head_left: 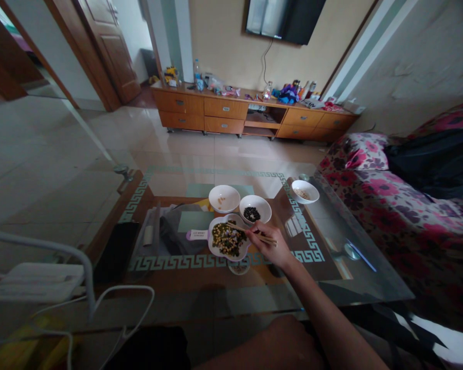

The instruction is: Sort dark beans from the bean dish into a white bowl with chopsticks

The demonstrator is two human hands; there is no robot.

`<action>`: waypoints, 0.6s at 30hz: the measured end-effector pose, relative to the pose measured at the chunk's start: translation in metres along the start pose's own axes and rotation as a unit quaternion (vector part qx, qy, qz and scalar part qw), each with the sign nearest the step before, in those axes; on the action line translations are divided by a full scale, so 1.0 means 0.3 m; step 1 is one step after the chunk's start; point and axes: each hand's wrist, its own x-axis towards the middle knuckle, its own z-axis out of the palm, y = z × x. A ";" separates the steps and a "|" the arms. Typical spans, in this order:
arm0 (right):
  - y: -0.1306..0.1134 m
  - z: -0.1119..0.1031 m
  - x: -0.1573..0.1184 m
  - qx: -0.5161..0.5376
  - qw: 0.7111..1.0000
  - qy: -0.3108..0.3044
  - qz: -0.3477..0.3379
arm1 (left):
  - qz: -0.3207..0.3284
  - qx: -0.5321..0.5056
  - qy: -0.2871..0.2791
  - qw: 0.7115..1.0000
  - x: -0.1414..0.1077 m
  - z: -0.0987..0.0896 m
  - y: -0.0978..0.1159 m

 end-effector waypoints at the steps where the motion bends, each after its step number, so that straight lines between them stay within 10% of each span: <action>1: 0.001 0.000 0.000 -0.002 1.000 -0.001 -0.001 | 0.001 -0.002 -0.002 1.000 -0.003 -0.005 0.001; 18: -0.014 -0.002 0.000 -0.034 0.999 0.005 -0.026 | 0.001 -0.010 0.035 0.999 0.028 0.075 -0.027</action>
